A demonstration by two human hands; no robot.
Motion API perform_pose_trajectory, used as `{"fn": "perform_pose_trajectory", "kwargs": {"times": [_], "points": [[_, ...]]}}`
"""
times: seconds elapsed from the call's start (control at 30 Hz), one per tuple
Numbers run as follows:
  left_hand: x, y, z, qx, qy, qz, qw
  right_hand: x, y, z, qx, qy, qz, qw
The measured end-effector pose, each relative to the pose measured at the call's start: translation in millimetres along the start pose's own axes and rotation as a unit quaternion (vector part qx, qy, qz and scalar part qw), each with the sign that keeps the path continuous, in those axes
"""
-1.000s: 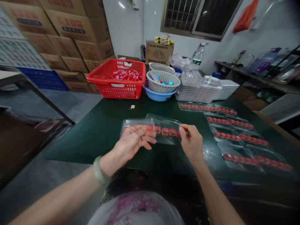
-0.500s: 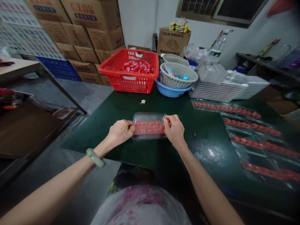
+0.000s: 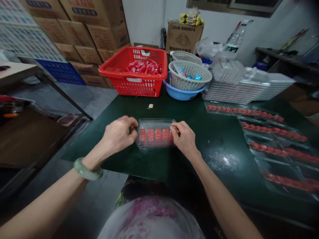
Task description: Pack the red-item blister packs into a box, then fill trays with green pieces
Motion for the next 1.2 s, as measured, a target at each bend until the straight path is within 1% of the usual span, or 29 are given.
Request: {"fn": "perform_pose_trajectory", "kwargs": {"times": [0.03, 0.07, 0.1, 0.13, 0.2, 0.27, 0.3, 0.37, 0.4, 0.43, 0.47, 0.53, 0.57, 0.6, 0.63, 0.7, 0.77, 0.8, 0.83, 0.9, 0.93, 0.97, 1.0, 1.03, 1.07, 1.1, 1.13, 1.17, 1.2], "points": [[0.2, -5.8, 1.6, 0.0, -0.038, -0.021, 0.999, 0.0, 1.9, 0.3, -0.007, -0.001, 0.002, 1.0], [1.3, -13.6, 1.0, 0.006, -0.065, -0.055, 0.996, -0.3, 4.2, 0.9, -0.013, 0.0, 0.005, 1.0], [3.4, -22.6, -2.7, 0.018, -0.068, -0.102, 0.992, -0.9, 6.7, 1.9, -0.016, 0.002, 0.008, 1.0], [6.1, -31.7, -9.7, 0.035, -0.047, -0.153, 0.986, -1.7, 8.7, 3.2, -0.017, 0.005, 0.013, 1.0], [12.5, -45.3, -30.1, 0.073, 0.031, -0.235, 0.969, -2.8, 7.9, 6.9, -0.006, 0.013, 0.024, 1.0], [18.9, -49.8, -51.0, 0.098, 0.091, -0.261, 0.956, -0.8, -7.1, 12.4, -0.003, 0.008, 0.023, 1.0], [21.6, -49.2, -59.4, 0.105, 0.106, -0.264, 0.953, 2.1, -21.9, 16.1, -0.019, -0.002, 0.009, 1.0], [25.3, -45.2, -70.1, 0.112, 0.114, -0.265, 0.951, 12.3, -65.9, 25.3, -0.115, -0.023, -0.046, 0.992], [26.1, -43.0, -72.8, 0.113, 0.115, -0.266, 0.95, 19.2, -93.1, 30.6, -0.191, -0.029, -0.088, 0.977], [26.3, -41.1, -74.2, 0.113, 0.117, -0.267, 0.95, 26.9, -121.3, 35.5, -0.282, -0.014, -0.126, 0.951], [26.1, -39.8, -74.5, 0.112, 0.119, -0.266, 0.95, 35.2, -148.1, 40.3, -0.315, -0.011, -0.145, 0.938], [25.1, -38.9, -73.3, 0.104, 0.119, -0.258, 0.953, 51.6, -191.8, 47.3, -0.353, 0.0, -0.151, 0.923], [24.7, -39.0, -72.1, 0.096, 0.118, -0.252, 0.956, 58.5, -206.7, 49.0, -0.362, 0.009, -0.142, 0.921], [24.5, -39.0, -70.5, 0.087, 0.118, -0.247, 0.958, 63.7, -216.5, 49.5, -0.371, 0.019, -0.128, 0.92], [24.5, -38.8, -68.4, 0.077, 0.12, -0.242, 0.96, 66.8, -221.3, 48.8, -0.379, 0.031, -0.109, 0.918], [25.5, -37.3, -62.5, 0.053, 0.14, -0.231, 0.961, 65.5, -219.0, 45.2, -0.391, 0.049, -0.062, 0.917], [27.4, -36.0, -54.1, 0.032, 0.168, -0.222, 0.96, 54.7, -207.1, 40.7, -0.398, 0.06, -0.008, 0.915], [28.5, -36.7, -48.9, 0.021, 0.168, -0.219, 0.961, 46.9, -199.8, 39.2, -0.401, 0.061, 0.016, 0.914], [29.8, -38.8, -43.4, 0.008, 0.156, -0.218, 0.963, 38.3, -192.5, 38.5, -0.405, 0.057, 0.035, 0.912], [32.2, -48.8, -33.2, -0.046, 0.089, -0.213, 0.972, 21.4, -178.3, 40.7, -0.414, 0.04, 0.058, 0.908], [33.1, -56.5, -30.3, -0.096, 0.059, -0.201, 0.973, 14.1, -170.9, 43.6, -0.418, 0.028, 0.064, 0.906], [33.9, -65.6, -29.9, -0.162, 0.054, -0.174, 0.97, 7.8, -162.7, 47.7, -0.421, 0.016, 0.07, 0.904], [34.7, -75.7, -32.4, -0.241, 0.076, -0.132, 0.958, 2.5, -153.5, 52.6, -0.422, 0.005, 0.077, 0.903], [35.6, -86.5, -37.4, -0.327, 0.117, -0.074, 0.935, -2.2, -142.7, 58.3, -0.422, -0.003, 0.085, 0.902], [36.4, -97.5, -44.3, -0.41, 0.171, -0.004, 0.896, -6.5, -130.2, 64.2, -0.421, -0.011, 0.096, 0.902], [37.2, -108.0, -51.6, -0.483, 0.216, 0.066, 0.846, -11.0, -115.9, 70.3, -0.417, -0.022, 0.115, 0.901], [38.3, -117.4, -58.3, -0.545, 0.244, 0.125, 0.792, -15.8, -100.0, 76.2, -0.411, -0.036, 0.14, 0.9], [39.6, -125.3, -63.9, -0.596, 0.265, 0.164, 0.74, -21.4, -82.9, 81.5, -0.402, -0.051, 0.174, 0.897], [41.1, -130.9, -67.9, -0.639, 0.273, 0.189, 0.694, -27.4, -65.5, 86.0, -0.391, -0.067, 0.212, 0.893]]}}
Point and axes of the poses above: each hand's wrist, its own x-axis towards the middle knuckle, its own z-axis out of the back of the hand, y = z × x, the point moved 2 cm from there along x, towards the middle knuckle, and after that the axes turned 9 degrees about -x, right-handed, at the moved point
